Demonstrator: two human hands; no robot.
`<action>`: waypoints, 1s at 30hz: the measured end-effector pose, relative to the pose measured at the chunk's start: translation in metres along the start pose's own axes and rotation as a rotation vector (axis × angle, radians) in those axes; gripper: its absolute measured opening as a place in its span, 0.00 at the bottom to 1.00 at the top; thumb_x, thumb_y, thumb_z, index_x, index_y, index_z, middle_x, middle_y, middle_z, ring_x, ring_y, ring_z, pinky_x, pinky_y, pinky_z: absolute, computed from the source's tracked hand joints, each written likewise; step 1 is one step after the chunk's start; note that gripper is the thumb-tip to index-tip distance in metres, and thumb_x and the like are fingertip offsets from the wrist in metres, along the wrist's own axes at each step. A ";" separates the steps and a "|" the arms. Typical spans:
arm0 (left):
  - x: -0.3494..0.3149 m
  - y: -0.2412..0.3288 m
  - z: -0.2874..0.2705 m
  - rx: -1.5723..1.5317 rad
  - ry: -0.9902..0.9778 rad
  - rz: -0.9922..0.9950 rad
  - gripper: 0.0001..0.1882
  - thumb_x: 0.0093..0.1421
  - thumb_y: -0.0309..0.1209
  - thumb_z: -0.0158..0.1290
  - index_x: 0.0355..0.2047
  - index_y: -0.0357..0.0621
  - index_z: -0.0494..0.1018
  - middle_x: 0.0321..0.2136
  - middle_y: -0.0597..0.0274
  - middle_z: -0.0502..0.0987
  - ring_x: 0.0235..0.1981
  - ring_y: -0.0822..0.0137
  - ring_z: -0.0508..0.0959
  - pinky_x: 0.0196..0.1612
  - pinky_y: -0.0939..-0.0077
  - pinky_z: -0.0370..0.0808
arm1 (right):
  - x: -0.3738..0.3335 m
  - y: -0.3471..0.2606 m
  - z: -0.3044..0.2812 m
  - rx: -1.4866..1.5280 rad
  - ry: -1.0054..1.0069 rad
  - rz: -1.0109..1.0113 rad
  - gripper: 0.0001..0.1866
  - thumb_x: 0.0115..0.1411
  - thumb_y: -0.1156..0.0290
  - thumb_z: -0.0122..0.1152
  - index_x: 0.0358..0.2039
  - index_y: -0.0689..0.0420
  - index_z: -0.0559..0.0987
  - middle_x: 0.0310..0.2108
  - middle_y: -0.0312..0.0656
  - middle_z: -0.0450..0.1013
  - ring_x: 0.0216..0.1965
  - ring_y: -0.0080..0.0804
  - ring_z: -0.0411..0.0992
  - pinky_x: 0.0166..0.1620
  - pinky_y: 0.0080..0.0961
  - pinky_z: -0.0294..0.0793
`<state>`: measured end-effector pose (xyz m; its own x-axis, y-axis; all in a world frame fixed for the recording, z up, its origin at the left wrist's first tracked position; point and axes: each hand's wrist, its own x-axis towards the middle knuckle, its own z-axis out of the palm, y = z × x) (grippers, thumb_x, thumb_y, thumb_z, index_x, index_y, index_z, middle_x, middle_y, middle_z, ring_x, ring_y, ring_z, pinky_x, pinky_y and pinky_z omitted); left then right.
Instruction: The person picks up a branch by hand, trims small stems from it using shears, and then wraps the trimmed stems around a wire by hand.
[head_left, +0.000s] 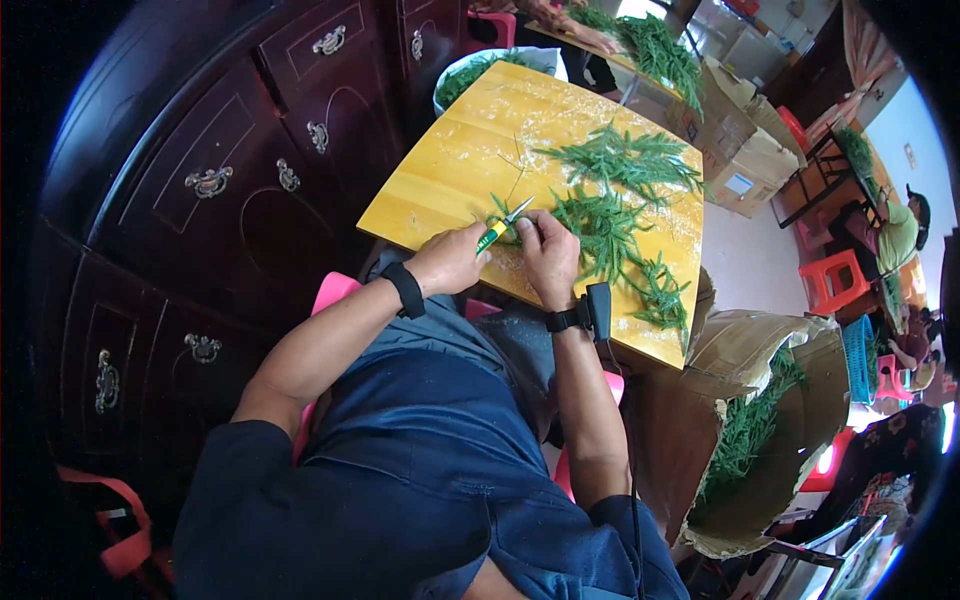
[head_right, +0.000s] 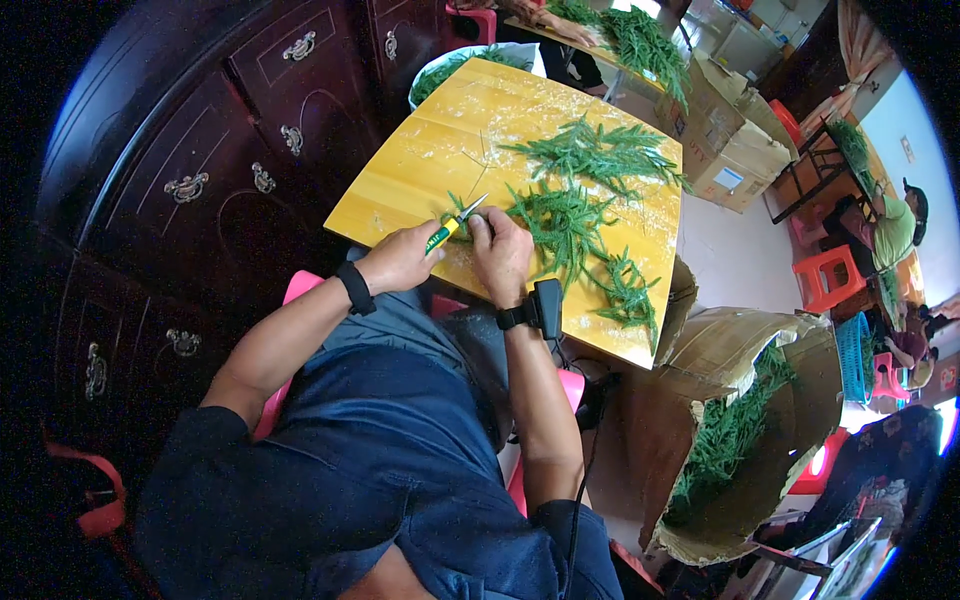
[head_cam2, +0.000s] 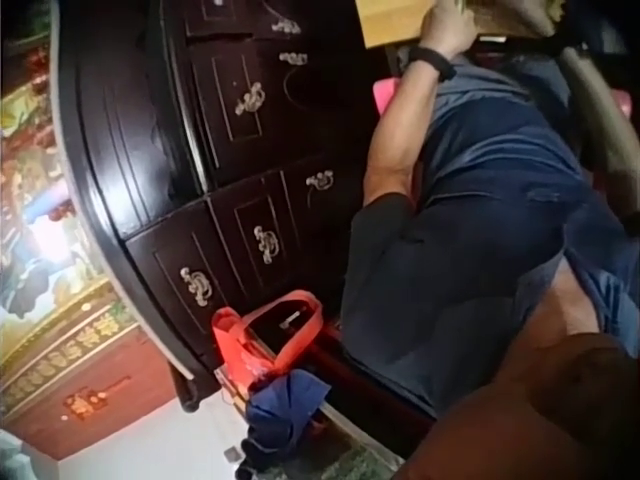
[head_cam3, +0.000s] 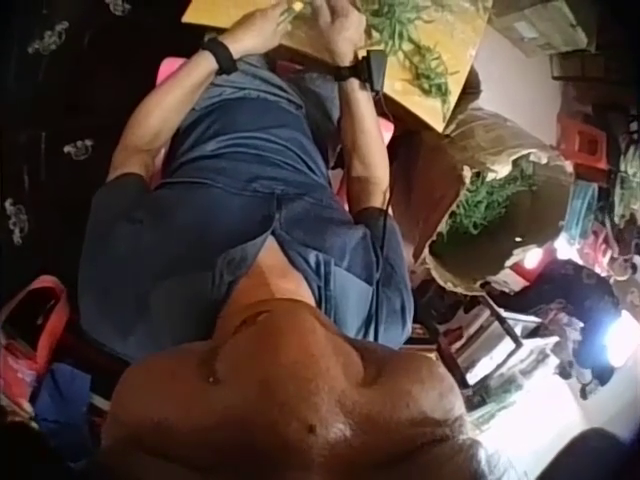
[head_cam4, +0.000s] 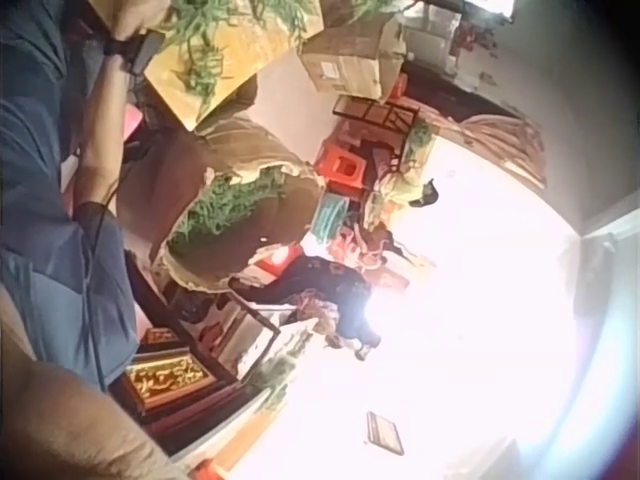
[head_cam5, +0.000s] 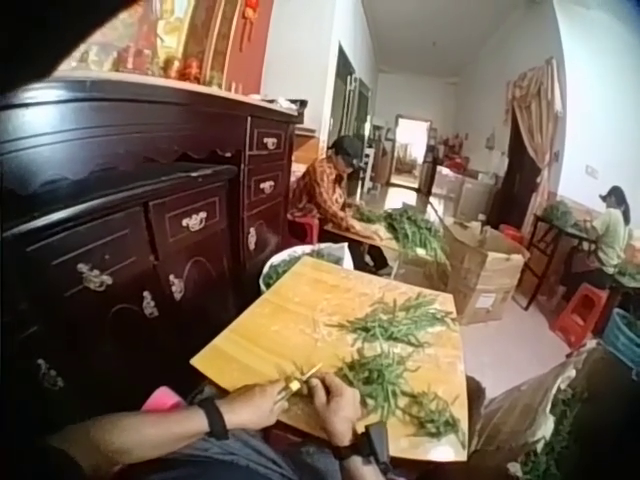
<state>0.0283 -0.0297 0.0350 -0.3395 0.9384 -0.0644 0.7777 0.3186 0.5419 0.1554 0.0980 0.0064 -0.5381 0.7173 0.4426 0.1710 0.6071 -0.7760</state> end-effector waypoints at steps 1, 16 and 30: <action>0.000 -0.001 0.001 0.003 0.005 0.004 0.15 0.63 0.34 0.51 0.44 0.35 0.66 0.37 0.36 0.78 0.42 0.37 0.77 0.47 0.46 0.72 | -0.001 0.000 0.002 -0.001 0.014 -0.012 0.08 0.61 0.66 0.61 0.35 0.57 0.82 0.21 0.47 0.75 0.22 0.38 0.75 0.29 0.32 0.73; 0.009 -0.003 0.004 -0.097 0.013 0.008 0.17 0.63 0.34 0.52 0.47 0.36 0.67 0.38 0.35 0.77 0.43 0.35 0.76 0.46 0.47 0.73 | 0.002 -0.001 0.005 0.041 0.114 -0.027 0.05 0.59 0.69 0.62 0.33 0.55 0.82 0.24 0.50 0.77 0.27 0.49 0.78 0.30 0.38 0.76; 0.011 -0.008 -0.017 -0.762 -0.262 -0.219 0.15 0.67 0.39 0.50 0.49 0.45 0.67 0.33 0.60 0.79 0.32 0.67 0.81 0.27 0.74 0.74 | 0.004 0.003 -0.003 0.199 0.067 0.025 0.07 0.64 0.70 0.59 0.36 0.59 0.81 0.27 0.42 0.80 0.28 0.30 0.79 0.34 0.28 0.77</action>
<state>0.0094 -0.0239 0.0439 -0.2344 0.8965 -0.3759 0.1061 0.4080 0.9068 0.1560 0.1037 0.0067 -0.4785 0.7567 0.4455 0.0138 0.5138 -0.8578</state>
